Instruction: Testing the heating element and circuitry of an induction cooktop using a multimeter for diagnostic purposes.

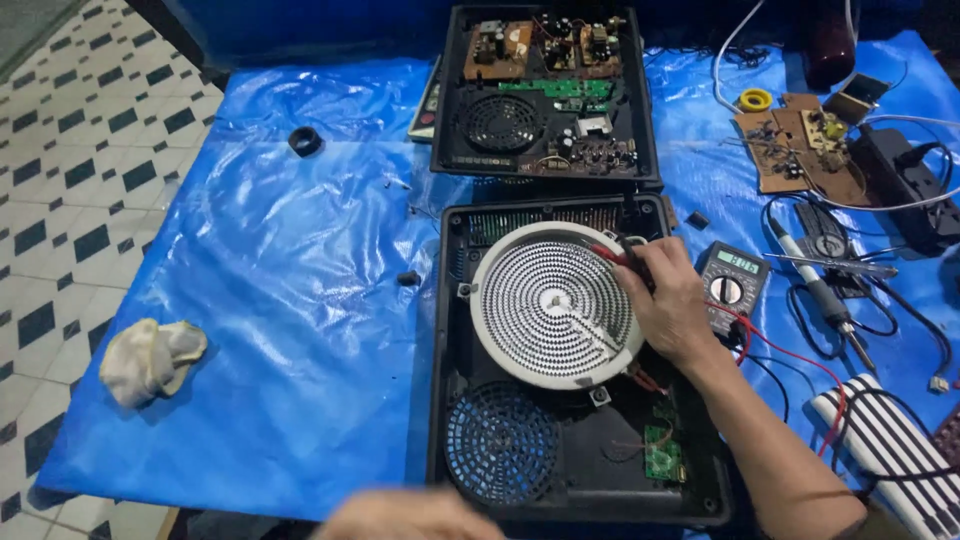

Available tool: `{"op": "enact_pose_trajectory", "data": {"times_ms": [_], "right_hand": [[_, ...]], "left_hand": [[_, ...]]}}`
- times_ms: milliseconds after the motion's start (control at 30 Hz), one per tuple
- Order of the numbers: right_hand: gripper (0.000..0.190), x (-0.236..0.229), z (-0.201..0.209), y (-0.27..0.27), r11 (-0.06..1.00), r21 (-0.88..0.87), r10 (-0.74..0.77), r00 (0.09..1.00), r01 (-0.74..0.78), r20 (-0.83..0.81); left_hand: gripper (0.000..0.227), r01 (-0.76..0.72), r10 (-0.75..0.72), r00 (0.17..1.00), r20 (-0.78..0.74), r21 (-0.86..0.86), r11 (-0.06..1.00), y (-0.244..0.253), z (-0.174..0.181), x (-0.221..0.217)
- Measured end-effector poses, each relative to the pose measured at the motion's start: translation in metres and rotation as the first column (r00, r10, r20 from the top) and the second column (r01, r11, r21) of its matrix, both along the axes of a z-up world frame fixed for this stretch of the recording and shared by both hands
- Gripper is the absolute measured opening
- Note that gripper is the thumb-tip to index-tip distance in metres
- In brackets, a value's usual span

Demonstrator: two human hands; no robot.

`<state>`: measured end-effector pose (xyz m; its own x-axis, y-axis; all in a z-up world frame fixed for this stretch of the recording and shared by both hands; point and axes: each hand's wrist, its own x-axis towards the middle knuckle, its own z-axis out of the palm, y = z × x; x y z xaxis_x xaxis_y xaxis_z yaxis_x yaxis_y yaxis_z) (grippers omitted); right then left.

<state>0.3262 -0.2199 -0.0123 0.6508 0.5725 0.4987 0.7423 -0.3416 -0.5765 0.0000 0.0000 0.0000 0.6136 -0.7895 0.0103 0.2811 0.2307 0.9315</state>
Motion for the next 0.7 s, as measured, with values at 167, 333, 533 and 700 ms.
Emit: {"op": "enact_pose_trajectory", "data": {"times_ms": [167, 333, 533, 700], "right_hand": [[0.017, 0.017, 0.009, -0.015, 0.993, 0.066, -0.094, 0.991, 0.101, -0.099], [0.013, 0.045, 0.006, -0.040, 0.949, 0.212, -0.181, 0.954, 0.233, -0.239], [0.007, 0.055, -0.008, -0.041, 0.929, 0.271, -0.127, 0.905, 0.252, -0.406], [0.012, 0.047, -0.001, -0.039, 0.913, 0.277, -0.127, 0.856, 0.298, -0.501]], "left_hand": [[0.027, -0.751, 0.509, 0.625, 0.592, 0.277, 0.599, 0.040, 0.079, 0.082], [0.038, -0.935, 0.457, -0.062, 0.887, 0.108, -0.337, 0.107, 0.008, 0.158], [0.052, -0.958, 0.842, 0.076, 0.534, 0.274, -0.087, 0.101, -0.039, 0.178], [0.050, -0.981, 0.853, 0.013, 0.522, 0.173, -0.091, 0.095, -0.039, 0.179]]}}
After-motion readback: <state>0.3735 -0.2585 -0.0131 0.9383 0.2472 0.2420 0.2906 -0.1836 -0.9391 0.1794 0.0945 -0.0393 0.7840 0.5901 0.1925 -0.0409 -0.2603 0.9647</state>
